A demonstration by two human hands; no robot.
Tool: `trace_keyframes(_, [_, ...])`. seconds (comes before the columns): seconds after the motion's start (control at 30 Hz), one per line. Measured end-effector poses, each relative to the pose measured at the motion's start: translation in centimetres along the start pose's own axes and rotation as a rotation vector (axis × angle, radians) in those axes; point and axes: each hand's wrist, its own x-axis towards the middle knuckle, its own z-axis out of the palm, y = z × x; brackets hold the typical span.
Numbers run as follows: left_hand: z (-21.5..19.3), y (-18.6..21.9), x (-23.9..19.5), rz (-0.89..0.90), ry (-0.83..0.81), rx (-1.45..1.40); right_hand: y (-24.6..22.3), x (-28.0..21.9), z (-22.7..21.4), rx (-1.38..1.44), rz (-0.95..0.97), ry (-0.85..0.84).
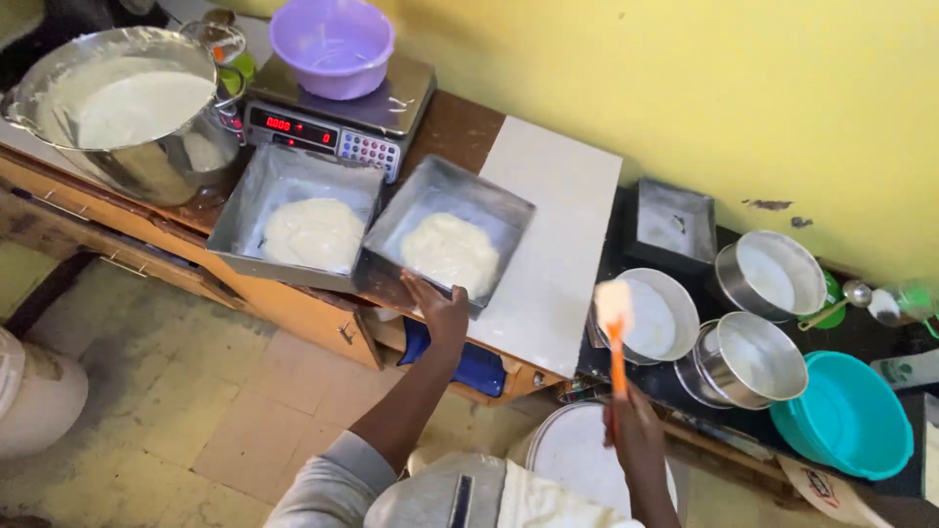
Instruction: Pouring cake batter from a mixing bowl into several baking tins and using a spatula to scrape the bowl and spread the batter.
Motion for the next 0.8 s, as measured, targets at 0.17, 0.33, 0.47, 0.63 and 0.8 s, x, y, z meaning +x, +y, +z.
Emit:
trace_keyframes(0.17, [0.3, -3.0, 0.4, 0.735, 0.297, 0.291, -7.7, 1.2, 7.8, -0.006, -0.315, -0.435])
trace_keyframes(0.33, [0.0, -3.4, 0.3, 0.768, 0.231, 0.320, -9.0, 11.1, 16.5, -0.809, -0.628, -0.361])
trace_keyframes(0.47, [-0.4, -1.8, -1.1, 0.669, 0.073, 0.191, -6.0, 16.4, 25.7, -1.186, -0.528, -0.338])
trace_keyframes(0.63, [-1.9, -0.7, -1.9, 0.520, -0.063, 0.211, -9.1, 15.5, 26.3, -1.122, -0.571, -0.379])
trace_keyframes(0.8, [-2.6, -1.5, -0.5, 0.468, -0.160, 0.215, -8.1, 16.0, 27.4, -1.309, -0.511, -0.318])
